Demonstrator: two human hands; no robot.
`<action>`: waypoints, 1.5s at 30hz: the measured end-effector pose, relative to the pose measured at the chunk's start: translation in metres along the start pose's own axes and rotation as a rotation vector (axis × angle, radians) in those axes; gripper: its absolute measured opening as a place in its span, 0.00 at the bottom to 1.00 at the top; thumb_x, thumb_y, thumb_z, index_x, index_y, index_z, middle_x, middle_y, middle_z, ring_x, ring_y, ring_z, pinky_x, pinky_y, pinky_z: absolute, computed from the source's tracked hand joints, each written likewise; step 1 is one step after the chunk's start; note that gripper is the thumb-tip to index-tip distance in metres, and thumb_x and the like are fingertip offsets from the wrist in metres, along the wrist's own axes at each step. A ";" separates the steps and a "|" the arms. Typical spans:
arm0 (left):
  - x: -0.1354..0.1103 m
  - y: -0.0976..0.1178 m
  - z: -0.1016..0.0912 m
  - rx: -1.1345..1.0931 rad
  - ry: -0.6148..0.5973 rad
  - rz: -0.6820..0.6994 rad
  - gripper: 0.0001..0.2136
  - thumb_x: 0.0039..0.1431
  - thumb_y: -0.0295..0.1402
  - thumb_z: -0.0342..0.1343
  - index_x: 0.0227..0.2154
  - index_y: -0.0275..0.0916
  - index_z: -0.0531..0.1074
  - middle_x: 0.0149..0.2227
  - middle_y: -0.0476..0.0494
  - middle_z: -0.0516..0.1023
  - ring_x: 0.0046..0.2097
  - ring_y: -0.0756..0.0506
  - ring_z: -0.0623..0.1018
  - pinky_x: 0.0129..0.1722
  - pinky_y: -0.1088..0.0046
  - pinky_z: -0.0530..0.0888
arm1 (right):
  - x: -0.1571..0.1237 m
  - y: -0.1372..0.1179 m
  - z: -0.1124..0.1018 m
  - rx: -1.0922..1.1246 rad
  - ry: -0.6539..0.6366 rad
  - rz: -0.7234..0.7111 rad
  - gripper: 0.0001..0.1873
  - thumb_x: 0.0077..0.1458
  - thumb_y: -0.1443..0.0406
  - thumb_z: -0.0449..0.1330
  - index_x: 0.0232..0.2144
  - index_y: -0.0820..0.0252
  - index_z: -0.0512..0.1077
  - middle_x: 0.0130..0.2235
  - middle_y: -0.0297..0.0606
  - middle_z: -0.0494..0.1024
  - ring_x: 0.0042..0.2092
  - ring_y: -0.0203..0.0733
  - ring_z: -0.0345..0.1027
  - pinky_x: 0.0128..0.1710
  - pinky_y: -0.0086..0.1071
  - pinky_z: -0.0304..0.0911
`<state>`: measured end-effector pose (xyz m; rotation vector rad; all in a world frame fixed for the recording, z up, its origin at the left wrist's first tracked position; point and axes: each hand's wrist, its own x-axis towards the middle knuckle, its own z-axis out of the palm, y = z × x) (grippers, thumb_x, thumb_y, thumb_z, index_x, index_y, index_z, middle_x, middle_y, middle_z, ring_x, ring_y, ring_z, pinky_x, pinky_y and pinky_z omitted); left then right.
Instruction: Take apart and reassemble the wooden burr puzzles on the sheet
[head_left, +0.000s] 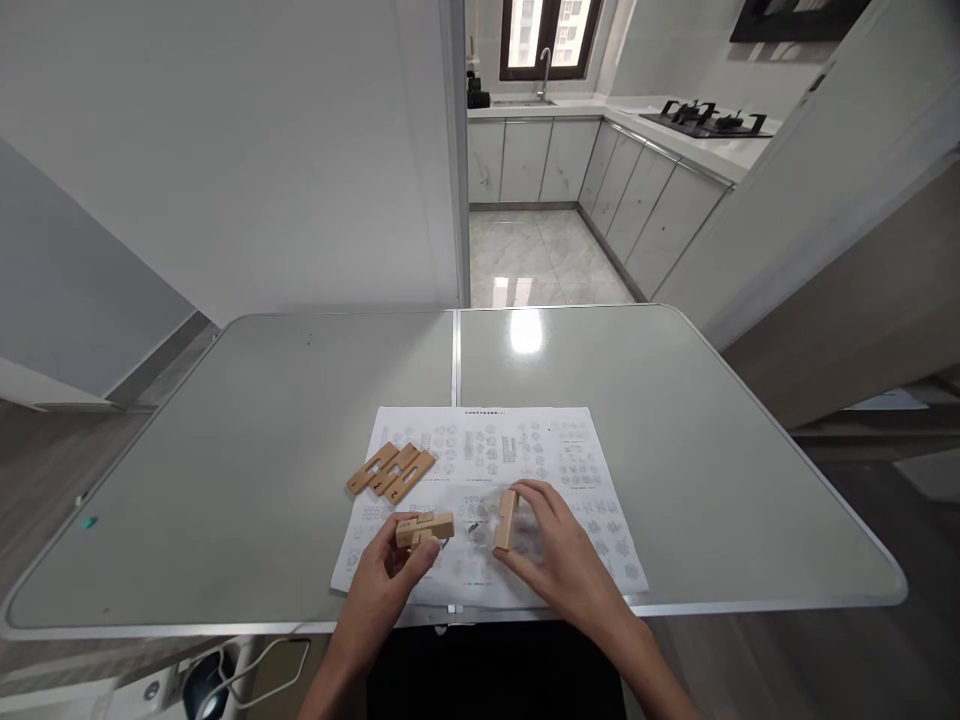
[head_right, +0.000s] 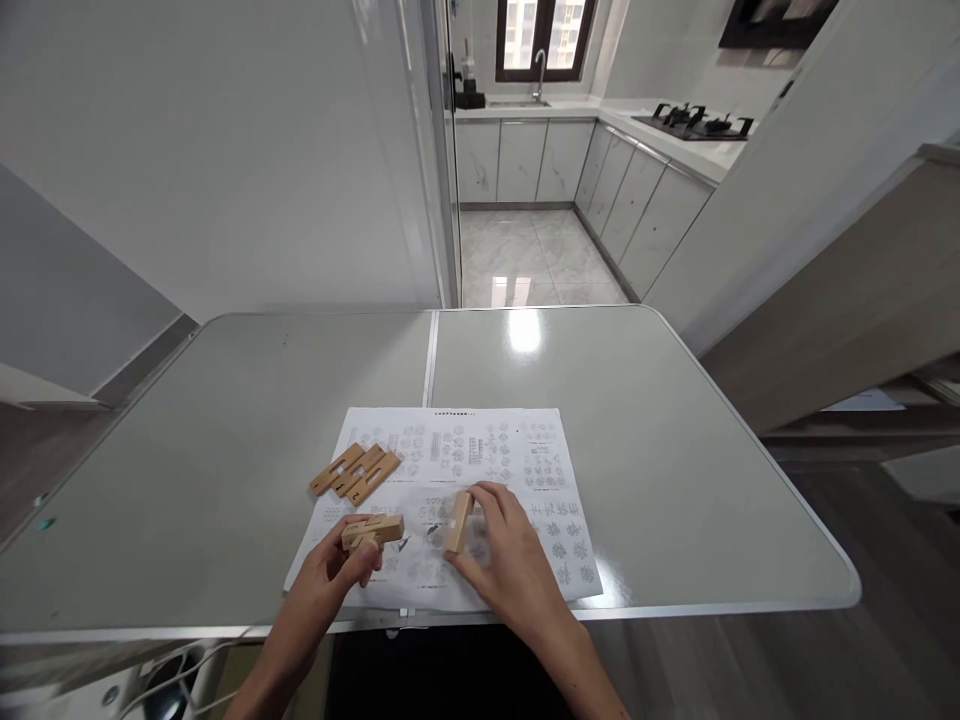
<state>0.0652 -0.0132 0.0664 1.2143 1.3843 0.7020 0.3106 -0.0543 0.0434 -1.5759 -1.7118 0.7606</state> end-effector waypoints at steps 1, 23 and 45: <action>-0.001 -0.001 -0.002 0.002 -0.001 0.008 0.25 0.57 0.55 0.64 0.45 0.39 0.74 0.34 0.46 0.78 0.35 0.44 0.76 0.40 0.68 0.74 | 0.001 0.008 0.007 -0.063 0.032 0.014 0.32 0.59 0.66 0.68 0.62 0.50 0.63 0.64 0.47 0.69 0.64 0.59 0.67 0.63 0.57 0.68; -0.006 0.014 0.025 0.375 -0.070 0.240 0.24 0.51 0.40 0.72 0.49 0.42 0.74 0.42 0.45 0.81 0.38 0.43 0.79 0.36 0.69 0.75 | -0.015 -0.017 -0.005 0.662 -0.136 0.167 0.17 0.73 0.52 0.55 0.50 0.57 0.72 0.32 0.34 0.78 0.34 0.42 0.75 0.43 0.38 0.72; 0.052 0.014 0.030 0.809 -0.301 0.398 0.28 0.56 0.39 0.68 0.59 0.42 0.70 0.50 0.40 0.76 0.40 0.41 0.80 0.39 0.65 0.75 | 0.021 0.024 0.006 0.120 0.029 0.403 0.17 0.69 0.50 0.54 0.38 0.53 0.76 0.33 0.38 0.85 0.34 0.49 0.79 0.31 0.36 0.65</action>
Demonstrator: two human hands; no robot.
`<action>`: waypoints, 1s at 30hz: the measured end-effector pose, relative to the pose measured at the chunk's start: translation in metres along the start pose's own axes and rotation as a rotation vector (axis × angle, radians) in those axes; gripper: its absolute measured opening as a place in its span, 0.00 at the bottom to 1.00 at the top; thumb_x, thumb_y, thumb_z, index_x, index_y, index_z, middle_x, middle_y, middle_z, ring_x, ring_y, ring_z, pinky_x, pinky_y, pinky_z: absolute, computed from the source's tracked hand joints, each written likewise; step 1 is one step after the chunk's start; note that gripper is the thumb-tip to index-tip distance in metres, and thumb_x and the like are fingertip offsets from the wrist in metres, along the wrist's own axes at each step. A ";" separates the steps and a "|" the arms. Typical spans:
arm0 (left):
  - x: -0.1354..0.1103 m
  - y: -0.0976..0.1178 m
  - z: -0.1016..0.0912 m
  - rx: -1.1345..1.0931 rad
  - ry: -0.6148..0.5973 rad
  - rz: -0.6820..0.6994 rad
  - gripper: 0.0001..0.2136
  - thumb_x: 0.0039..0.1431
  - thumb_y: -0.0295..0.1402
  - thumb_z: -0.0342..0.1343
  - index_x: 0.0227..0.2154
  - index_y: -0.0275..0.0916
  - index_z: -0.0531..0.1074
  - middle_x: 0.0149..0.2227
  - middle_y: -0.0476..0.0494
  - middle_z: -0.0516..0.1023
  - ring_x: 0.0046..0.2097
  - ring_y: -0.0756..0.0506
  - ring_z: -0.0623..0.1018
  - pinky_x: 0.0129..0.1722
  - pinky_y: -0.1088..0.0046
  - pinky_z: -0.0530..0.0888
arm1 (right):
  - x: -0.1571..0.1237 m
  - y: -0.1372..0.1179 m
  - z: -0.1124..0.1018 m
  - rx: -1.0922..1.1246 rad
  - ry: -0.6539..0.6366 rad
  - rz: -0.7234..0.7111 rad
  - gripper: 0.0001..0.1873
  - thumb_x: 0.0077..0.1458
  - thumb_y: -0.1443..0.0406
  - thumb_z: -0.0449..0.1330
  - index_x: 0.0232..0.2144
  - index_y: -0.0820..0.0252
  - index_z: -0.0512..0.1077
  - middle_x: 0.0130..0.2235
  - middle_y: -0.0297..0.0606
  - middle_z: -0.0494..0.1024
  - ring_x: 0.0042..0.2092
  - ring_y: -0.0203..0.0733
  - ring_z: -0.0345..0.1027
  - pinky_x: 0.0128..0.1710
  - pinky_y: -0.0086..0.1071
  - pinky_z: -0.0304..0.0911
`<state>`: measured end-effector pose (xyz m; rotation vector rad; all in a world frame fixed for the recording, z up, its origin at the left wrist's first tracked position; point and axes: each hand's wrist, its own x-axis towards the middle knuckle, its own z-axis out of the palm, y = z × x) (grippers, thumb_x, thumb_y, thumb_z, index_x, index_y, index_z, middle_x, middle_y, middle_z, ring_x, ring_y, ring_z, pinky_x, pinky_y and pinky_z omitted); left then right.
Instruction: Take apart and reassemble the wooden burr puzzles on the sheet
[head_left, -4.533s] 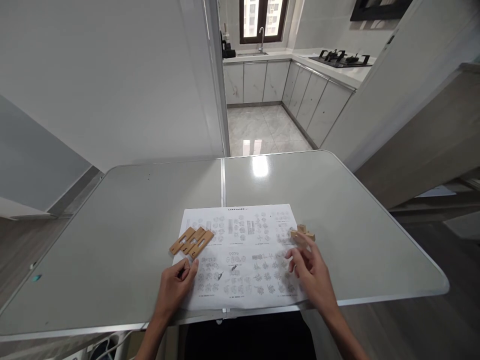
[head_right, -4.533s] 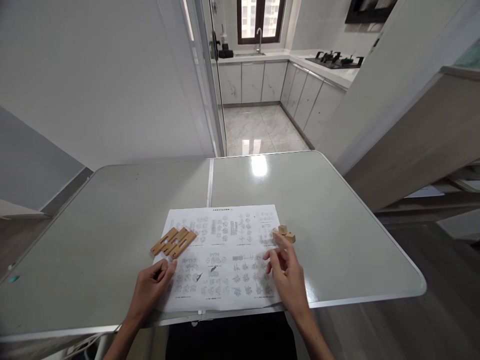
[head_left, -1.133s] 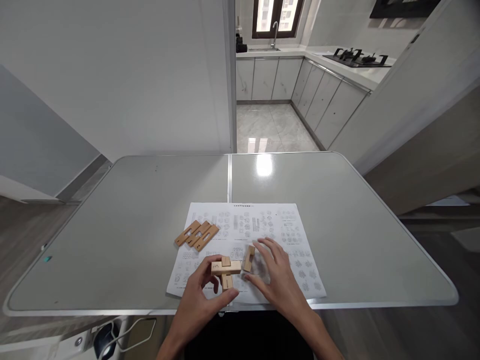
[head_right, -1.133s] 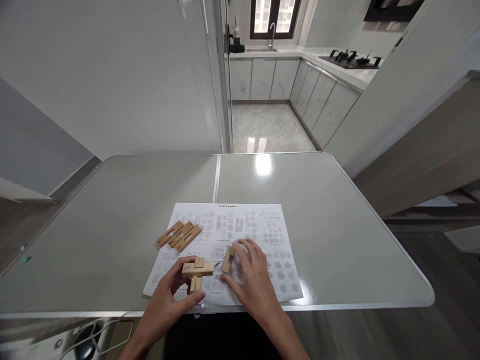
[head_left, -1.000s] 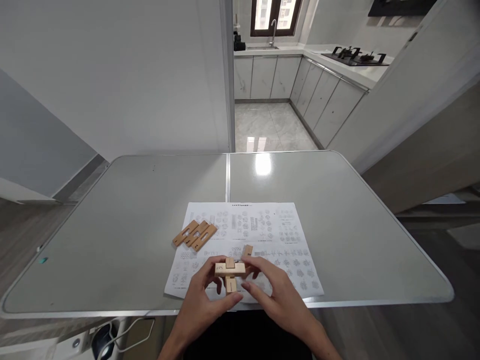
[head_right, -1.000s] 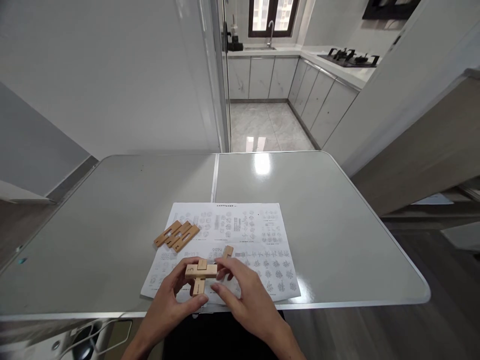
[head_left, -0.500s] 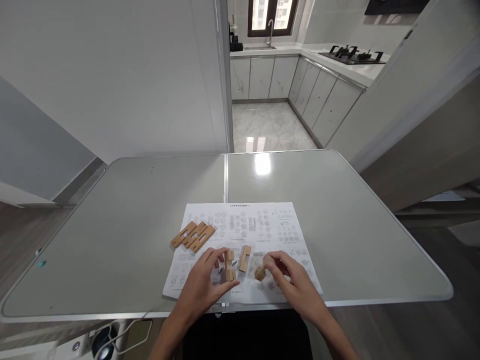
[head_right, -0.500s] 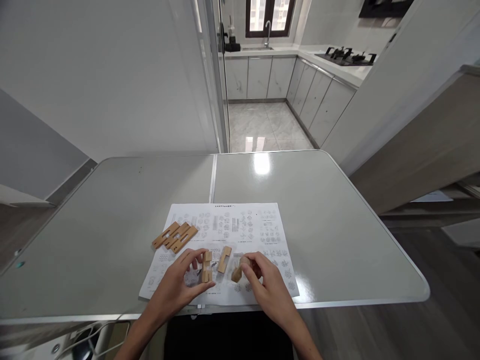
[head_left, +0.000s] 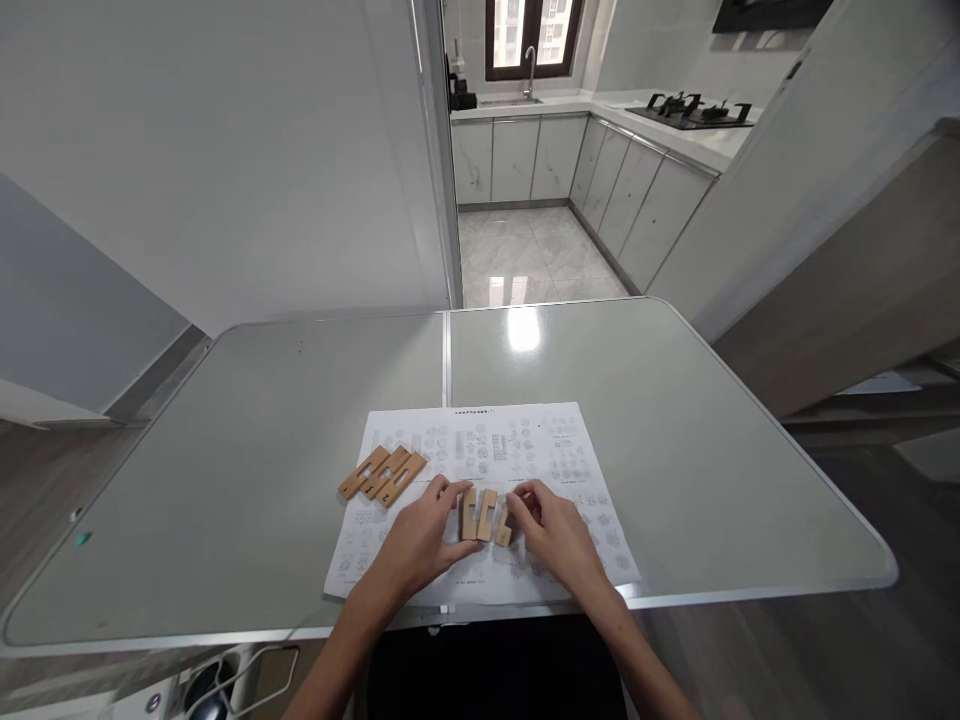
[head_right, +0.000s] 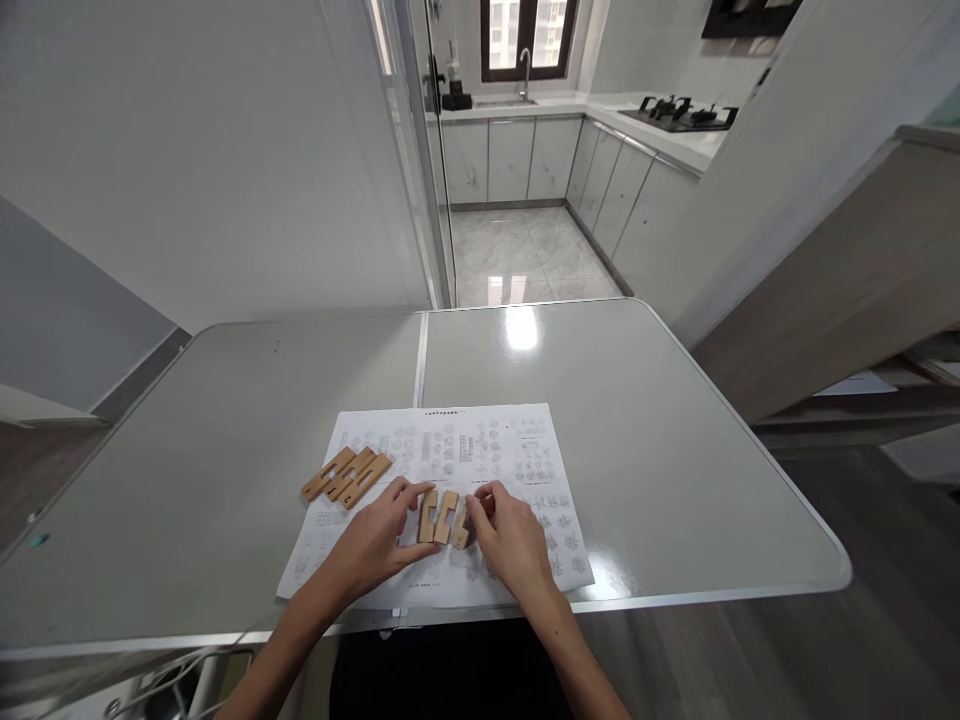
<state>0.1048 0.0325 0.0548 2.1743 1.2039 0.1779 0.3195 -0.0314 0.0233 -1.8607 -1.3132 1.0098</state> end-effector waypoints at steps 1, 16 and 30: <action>0.000 -0.001 0.002 0.006 -0.005 0.020 0.29 0.56 0.40 0.68 0.60 0.43 0.70 0.53 0.39 0.75 0.39 0.41 0.81 0.39 0.65 0.76 | 0.000 0.001 0.001 0.016 0.003 -0.014 0.17 0.69 0.51 0.54 0.39 0.54 0.76 0.34 0.38 0.85 0.34 0.49 0.80 0.32 0.36 0.65; 0.027 0.011 0.011 -0.006 -0.056 0.249 0.29 0.55 0.42 0.72 0.59 0.48 0.73 0.62 0.42 0.75 0.52 0.37 0.82 0.50 0.62 0.78 | -0.012 0.028 0.004 0.234 0.001 -0.190 0.17 0.73 0.53 0.52 0.46 0.57 0.74 0.38 0.39 0.85 0.27 0.41 0.71 0.32 0.33 0.68; 0.018 -0.034 -0.033 0.190 0.029 0.113 0.25 0.58 0.44 0.69 0.57 0.45 0.73 0.58 0.40 0.79 0.52 0.35 0.80 0.42 0.64 0.76 | -0.012 0.033 0.005 0.222 0.000 -0.169 0.18 0.72 0.52 0.52 0.44 0.56 0.75 0.35 0.39 0.84 0.27 0.41 0.69 0.30 0.33 0.67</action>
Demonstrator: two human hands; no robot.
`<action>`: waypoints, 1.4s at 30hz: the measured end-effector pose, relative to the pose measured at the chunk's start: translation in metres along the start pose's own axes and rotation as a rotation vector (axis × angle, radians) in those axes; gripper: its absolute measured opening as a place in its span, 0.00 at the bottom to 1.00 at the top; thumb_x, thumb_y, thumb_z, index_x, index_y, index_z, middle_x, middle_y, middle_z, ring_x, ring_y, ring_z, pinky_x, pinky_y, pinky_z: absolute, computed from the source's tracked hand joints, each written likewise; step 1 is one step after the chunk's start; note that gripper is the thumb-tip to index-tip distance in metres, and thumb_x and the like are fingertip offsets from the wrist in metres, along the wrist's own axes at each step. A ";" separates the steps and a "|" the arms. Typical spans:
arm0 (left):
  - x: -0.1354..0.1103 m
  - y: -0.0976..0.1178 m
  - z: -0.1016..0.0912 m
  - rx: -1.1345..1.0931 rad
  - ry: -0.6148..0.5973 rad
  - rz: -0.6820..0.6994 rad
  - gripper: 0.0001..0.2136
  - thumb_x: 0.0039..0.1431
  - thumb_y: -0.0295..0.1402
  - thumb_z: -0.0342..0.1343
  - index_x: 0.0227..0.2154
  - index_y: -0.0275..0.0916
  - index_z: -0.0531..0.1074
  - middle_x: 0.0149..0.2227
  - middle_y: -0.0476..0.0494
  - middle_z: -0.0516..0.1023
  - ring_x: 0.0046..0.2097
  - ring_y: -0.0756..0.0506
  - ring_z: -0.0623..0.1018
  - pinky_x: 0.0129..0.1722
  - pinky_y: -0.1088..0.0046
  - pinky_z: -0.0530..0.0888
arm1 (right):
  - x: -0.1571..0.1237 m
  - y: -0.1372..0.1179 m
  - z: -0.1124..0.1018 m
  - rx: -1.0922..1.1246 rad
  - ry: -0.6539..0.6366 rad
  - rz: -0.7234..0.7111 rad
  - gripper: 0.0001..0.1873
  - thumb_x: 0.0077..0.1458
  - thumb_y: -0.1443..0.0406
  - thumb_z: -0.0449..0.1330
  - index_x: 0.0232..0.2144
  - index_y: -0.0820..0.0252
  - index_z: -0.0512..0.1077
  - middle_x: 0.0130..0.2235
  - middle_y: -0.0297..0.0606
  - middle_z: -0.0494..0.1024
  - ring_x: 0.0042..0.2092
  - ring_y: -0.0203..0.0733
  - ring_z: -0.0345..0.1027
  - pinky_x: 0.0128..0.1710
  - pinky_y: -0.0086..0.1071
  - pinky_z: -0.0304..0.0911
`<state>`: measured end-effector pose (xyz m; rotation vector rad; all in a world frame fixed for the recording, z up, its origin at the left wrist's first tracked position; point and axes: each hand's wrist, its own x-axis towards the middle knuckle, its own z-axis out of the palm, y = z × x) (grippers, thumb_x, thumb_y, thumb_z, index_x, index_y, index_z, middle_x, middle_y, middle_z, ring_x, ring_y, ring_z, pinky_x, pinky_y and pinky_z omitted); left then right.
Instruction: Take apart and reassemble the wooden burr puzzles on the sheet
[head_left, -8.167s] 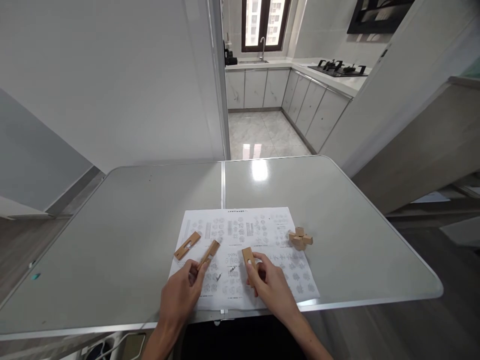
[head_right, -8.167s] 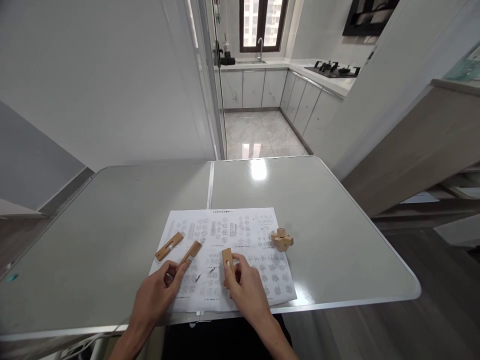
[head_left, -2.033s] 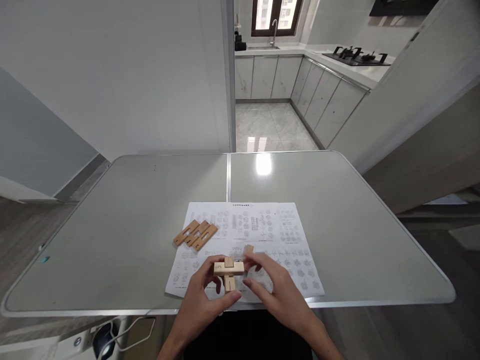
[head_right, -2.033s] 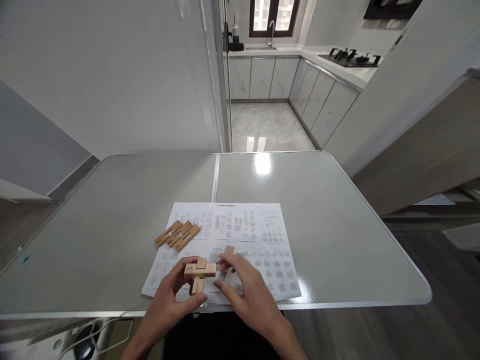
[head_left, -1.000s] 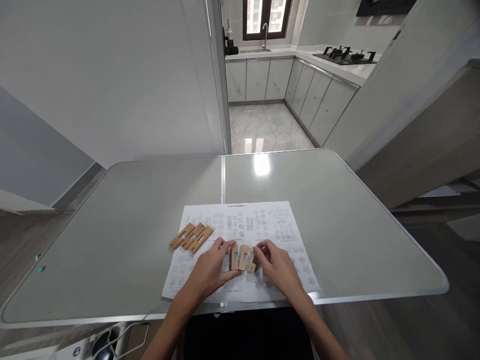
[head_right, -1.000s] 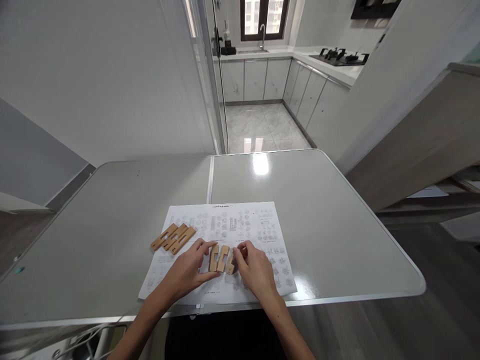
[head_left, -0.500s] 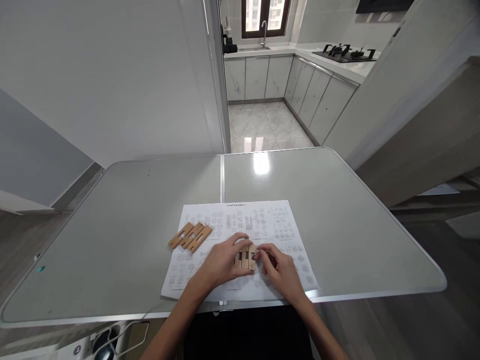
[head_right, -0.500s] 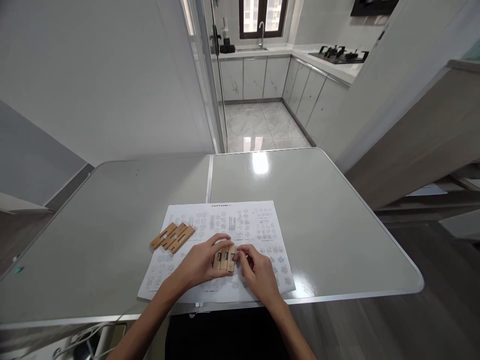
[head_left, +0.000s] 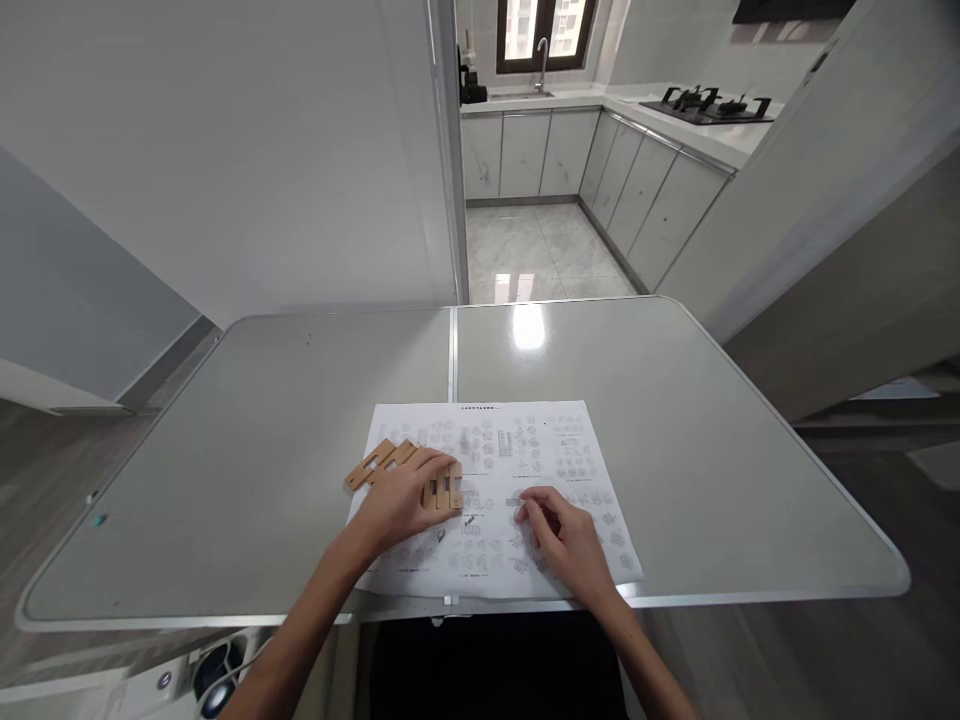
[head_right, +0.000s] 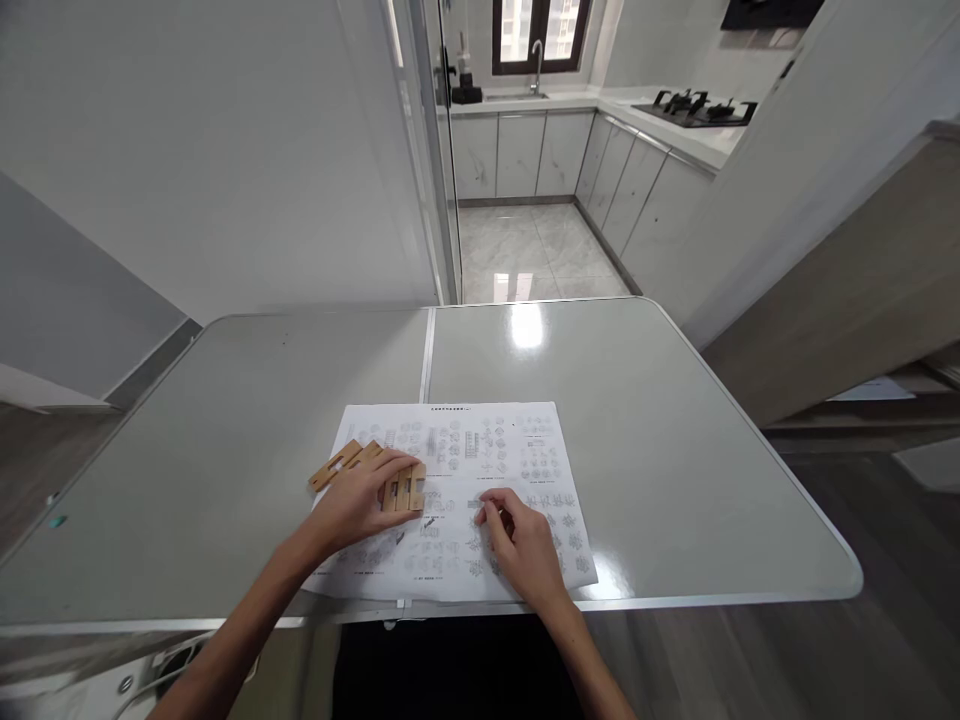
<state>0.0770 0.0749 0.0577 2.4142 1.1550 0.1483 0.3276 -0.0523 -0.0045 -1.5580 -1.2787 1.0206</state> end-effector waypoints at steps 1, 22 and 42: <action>0.002 -0.004 -0.002 0.022 -0.005 0.000 0.26 0.58 0.45 0.68 0.57 0.45 0.73 0.58 0.40 0.78 0.53 0.35 0.80 0.42 0.64 0.75 | 0.000 0.001 0.000 0.001 0.003 -0.001 0.17 0.72 0.52 0.52 0.44 0.56 0.75 0.35 0.39 0.84 0.27 0.41 0.69 0.30 0.33 0.66; -0.034 -0.059 -0.011 -0.064 0.606 -0.300 0.22 0.66 0.52 0.56 0.51 0.41 0.77 0.49 0.41 0.80 0.27 0.49 0.72 0.30 0.72 0.73 | 0.000 0.000 0.001 0.000 0.024 0.004 0.17 0.71 0.52 0.53 0.43 0.55 0.75 0.35 0.39 0.84 0.26 0.41 0.69 0.30 0.33 0.67; -0.077 -0.090 0.016 -0.364 0.764 -0.588 0.18 0.61 0.51 0.57 0.30 0.41 0.75 0.29 0.48 0.80 0.32 0.45 0.77 0.35 0.73 0.73 | -0.001 0.005 0.003 -0.015 0.036 -0.011 0.19 0.71 0.49 0.53 0.44 0.55 0.76 0.34 0.38 0.84 0.27 0.42 0.69 0.29 0.33 0.67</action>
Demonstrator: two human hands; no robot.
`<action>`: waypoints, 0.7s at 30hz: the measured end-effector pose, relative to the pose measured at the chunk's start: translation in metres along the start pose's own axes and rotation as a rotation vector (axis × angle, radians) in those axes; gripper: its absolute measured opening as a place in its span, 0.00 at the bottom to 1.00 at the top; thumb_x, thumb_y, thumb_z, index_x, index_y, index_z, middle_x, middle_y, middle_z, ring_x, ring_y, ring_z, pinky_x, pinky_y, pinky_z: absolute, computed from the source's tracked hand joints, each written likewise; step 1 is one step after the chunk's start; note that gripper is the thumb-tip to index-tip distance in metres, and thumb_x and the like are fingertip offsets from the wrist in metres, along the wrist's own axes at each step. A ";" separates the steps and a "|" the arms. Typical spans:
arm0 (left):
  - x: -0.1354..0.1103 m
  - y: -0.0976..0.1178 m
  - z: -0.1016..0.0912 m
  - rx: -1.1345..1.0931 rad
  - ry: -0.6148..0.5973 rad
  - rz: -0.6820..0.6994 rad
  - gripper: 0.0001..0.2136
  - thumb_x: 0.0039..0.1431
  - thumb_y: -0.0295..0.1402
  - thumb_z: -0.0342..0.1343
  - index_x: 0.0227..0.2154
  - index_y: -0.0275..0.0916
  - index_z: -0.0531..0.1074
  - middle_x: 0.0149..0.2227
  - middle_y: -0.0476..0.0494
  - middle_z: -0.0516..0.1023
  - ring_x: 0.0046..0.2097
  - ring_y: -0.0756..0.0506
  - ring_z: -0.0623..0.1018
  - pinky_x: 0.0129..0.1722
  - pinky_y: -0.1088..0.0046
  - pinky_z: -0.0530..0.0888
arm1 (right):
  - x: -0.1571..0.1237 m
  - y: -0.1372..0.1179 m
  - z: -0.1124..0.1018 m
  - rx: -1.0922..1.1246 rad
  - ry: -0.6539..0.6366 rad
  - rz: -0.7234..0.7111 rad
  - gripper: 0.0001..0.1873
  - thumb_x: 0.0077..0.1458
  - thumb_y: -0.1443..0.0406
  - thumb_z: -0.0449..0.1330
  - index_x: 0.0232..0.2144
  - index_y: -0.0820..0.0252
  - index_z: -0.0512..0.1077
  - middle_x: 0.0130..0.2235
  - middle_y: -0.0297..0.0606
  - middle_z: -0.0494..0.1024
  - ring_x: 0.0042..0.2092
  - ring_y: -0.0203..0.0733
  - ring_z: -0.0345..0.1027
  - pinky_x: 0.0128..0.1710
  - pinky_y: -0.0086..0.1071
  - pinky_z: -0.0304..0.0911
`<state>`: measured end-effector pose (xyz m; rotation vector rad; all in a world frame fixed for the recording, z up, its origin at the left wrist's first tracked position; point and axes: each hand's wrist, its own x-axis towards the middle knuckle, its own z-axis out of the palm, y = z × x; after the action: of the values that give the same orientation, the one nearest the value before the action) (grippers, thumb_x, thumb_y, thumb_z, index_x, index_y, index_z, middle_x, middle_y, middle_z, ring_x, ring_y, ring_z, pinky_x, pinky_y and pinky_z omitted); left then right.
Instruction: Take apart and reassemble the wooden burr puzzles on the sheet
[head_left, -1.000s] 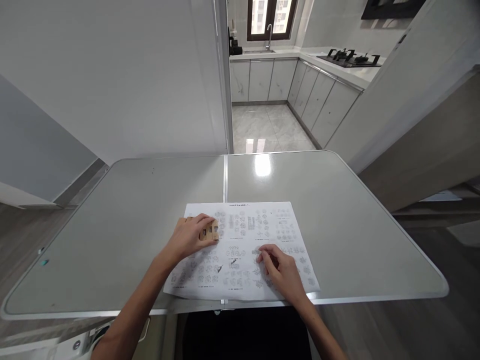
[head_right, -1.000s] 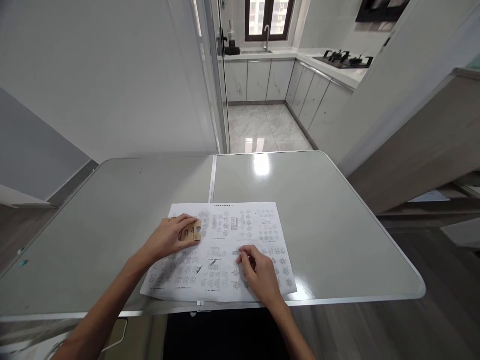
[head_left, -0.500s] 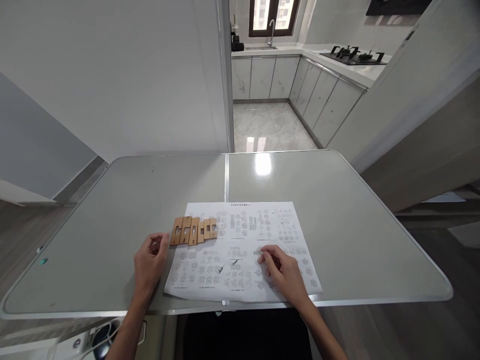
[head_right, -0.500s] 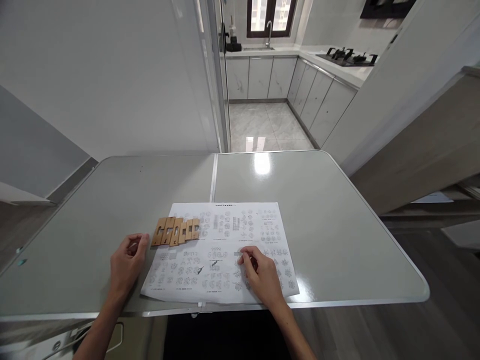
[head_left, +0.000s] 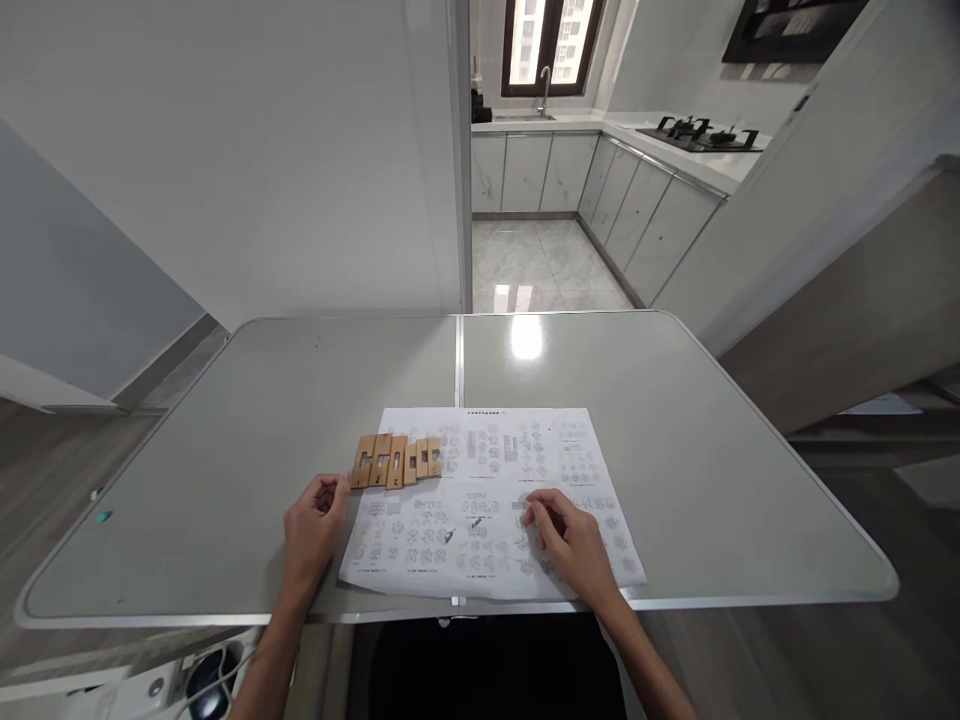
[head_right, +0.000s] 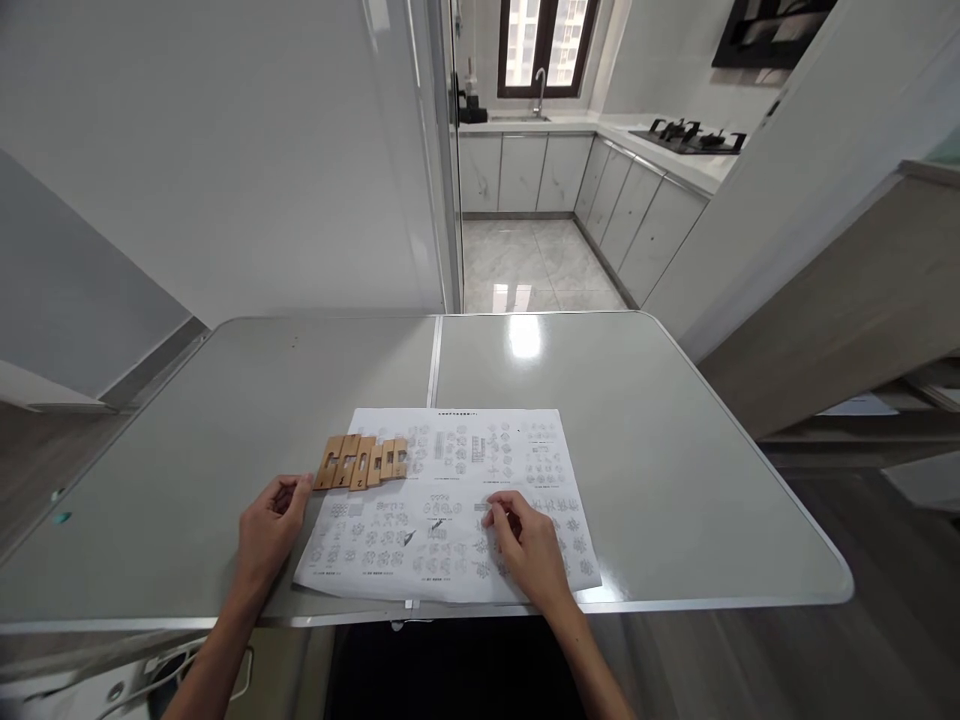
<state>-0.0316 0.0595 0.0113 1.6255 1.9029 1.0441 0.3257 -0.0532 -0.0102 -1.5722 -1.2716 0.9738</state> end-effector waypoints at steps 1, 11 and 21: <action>0.000 0.000 0.000 -0.003 0.002 0.003 0.18 0.61 0.51 0.57 0.30 0.41 0.75 0.29 0.48 0.80 0.32 0.45 0.78 0.35 0.73 0.73 | 0.000 0.000 0.000 0.001 0.004 -0.005 0.20 0.71 0.49 0.53 0.43 0.56 0.76 0.34 0.39 0.84 0.27 0.42 0.69 0.29 0.33 0.67; -0.002 0.001 -0.001 -0.036 0.046 0.014 0.19 0.60 0.52 0.57 0.30 0.39 0.75 0.28 0.47 0.80 0.32 0.45 0.78 0.35 0.73 0.73 | 0.000 -0.004 0.000 0.034 0.022 -0.049 0.20 0.70 0.48 0.53 0.42 0.56 0.75 0.33 0.39 0.83 0.25 0.42 0.70 0.29 0.35 0.68; -0.003 0.001 -0.002 -0.074 0.049 0.010 0.19 0.59 0.52 0.57 0.30 0.39 0.75 0.29 0.46 0.80 0.33 0.45 0.78 0.36 0.74 0.74 | 0.000 0.003 0.001 0.035 0.042 -0.081 0.20 0.71 0.49 0.54 0.42 0.57 0.75 0.33 0.38 0.83 0.25 0.40 0.69 0.29 0.34 0.68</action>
<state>-0.0316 0.0562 0.0133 1.5832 1.8661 1.1548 0.3257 -0.0531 -0.0136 -1.4949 -1.2724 0.9031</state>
